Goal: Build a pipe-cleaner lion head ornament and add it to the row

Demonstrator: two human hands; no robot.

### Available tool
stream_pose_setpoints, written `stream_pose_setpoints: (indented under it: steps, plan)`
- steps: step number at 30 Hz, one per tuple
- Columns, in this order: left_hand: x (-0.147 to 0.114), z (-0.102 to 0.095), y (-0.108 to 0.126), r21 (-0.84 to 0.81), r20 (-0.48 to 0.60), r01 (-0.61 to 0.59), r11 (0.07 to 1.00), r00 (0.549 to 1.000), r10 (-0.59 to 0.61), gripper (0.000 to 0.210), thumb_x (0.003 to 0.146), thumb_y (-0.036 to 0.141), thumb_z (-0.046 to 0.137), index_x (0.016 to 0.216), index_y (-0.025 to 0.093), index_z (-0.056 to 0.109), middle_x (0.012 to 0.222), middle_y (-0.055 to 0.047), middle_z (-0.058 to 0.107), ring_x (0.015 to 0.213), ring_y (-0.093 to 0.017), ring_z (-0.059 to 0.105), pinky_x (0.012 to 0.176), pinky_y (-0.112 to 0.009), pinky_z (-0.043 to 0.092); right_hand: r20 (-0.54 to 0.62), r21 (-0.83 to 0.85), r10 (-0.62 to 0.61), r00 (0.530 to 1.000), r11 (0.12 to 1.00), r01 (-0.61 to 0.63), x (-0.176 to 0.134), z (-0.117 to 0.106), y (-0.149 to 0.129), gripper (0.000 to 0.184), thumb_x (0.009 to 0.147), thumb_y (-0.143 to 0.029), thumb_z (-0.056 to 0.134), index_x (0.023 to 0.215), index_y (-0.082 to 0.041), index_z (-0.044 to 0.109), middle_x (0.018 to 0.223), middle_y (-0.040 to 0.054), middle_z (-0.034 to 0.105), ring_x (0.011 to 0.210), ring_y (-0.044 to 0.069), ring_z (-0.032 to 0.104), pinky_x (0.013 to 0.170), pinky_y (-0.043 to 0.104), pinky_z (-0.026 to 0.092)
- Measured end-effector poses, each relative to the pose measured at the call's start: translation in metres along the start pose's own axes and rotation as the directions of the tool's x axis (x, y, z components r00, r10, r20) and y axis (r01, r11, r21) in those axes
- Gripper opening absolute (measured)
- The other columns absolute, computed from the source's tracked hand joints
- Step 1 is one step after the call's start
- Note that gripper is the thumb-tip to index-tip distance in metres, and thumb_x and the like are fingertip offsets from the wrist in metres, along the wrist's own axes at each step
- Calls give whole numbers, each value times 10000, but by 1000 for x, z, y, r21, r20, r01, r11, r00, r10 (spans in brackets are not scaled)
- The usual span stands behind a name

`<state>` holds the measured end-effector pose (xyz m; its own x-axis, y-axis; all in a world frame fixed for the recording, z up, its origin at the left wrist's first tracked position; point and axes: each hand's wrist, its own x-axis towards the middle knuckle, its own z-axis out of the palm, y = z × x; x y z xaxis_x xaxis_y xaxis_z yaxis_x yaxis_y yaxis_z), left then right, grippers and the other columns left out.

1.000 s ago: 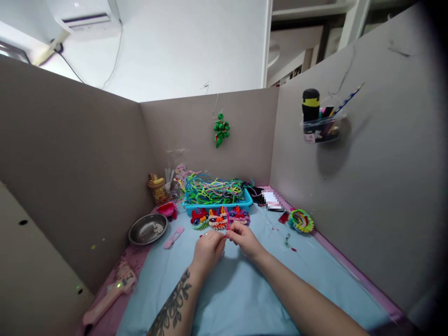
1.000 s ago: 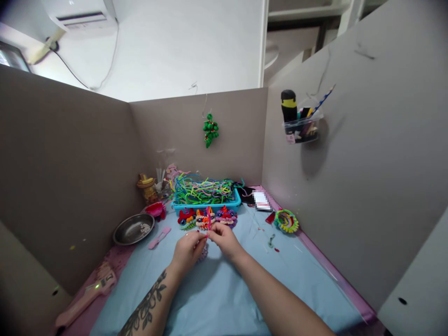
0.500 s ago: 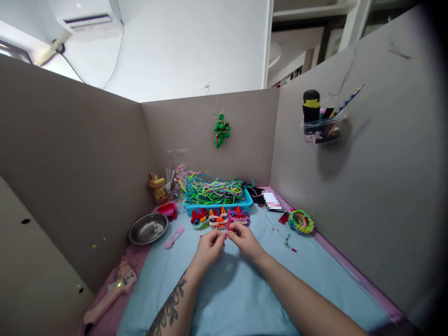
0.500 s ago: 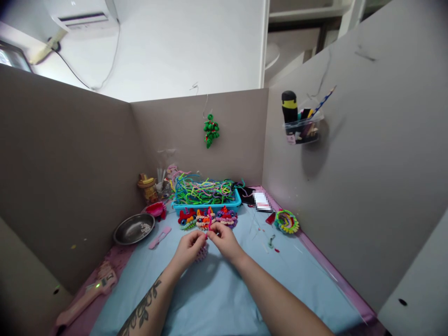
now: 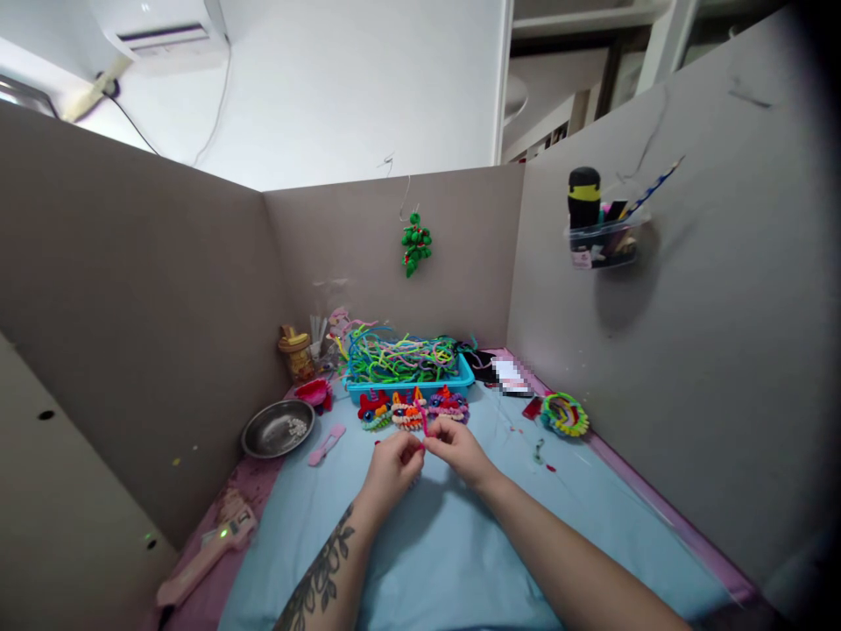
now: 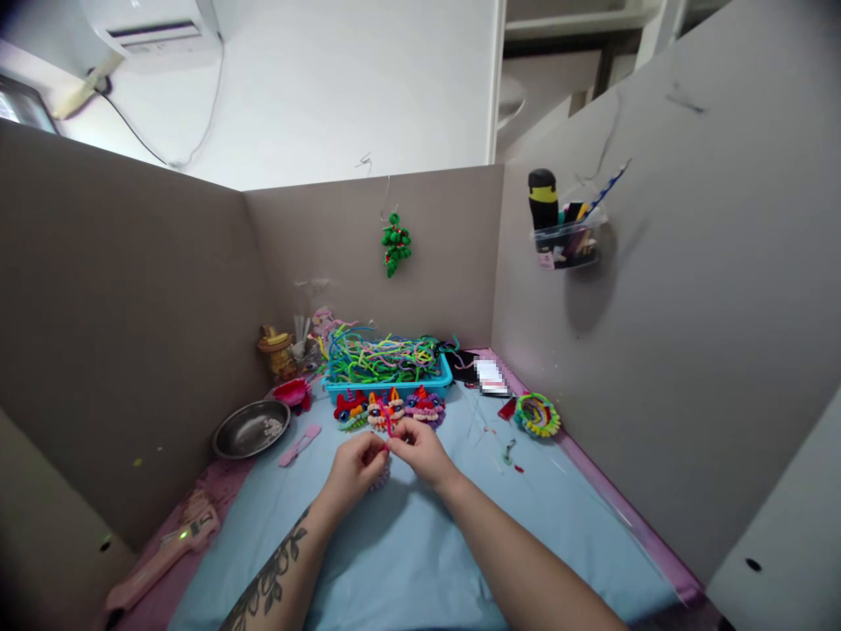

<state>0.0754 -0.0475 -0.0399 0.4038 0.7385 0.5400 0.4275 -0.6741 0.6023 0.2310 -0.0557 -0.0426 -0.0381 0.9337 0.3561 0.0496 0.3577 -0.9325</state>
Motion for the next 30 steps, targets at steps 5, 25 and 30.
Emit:
stream_pose_setpoints:
  steps: [5, 25, 30]
  plan:
    - [-2, -2, -4, 191, 19, -168, 967, 986, 167, 135, 804, 163, 479, 703, 175, 569, 639, -4, 534, 607, -122, 495, 576, -217, 365, 23, 49, 59, 998, 997, -60, 0, 0, 3, 220, 638, -265, 640, 582, -181, 445, 526, -63, 400, 497, 82, 342, 484, 218, 260]
    - [4, -8, 1, -68, 50, 3, 998, 999, 1, 267, 865, 295, 431, 716, 165, 610, 668, -26, 588, 658, -150, 530, 612, -240, 383, -15, -75, -110, 994, 991, 108, -3, -2, 4, 222, 727, -380, 647, 709, -160, 626, 684, 20, 588, 648, 149, 535, 603, 258, 424]
    - [4, -10, 4, -61, 5, -39, 997, 999, 39, 218, 860, 278, 451, 756, 167, 606, 724, -39, 595, 694, -151, 535, 649, -238, 398, -42, -116, -143, 989, 984, 137, -5, -3, -3, 208, 736, -370, 648, 767, -165, 662, 751, 39, 629, 716, 168, 570, 669, 276, 446]
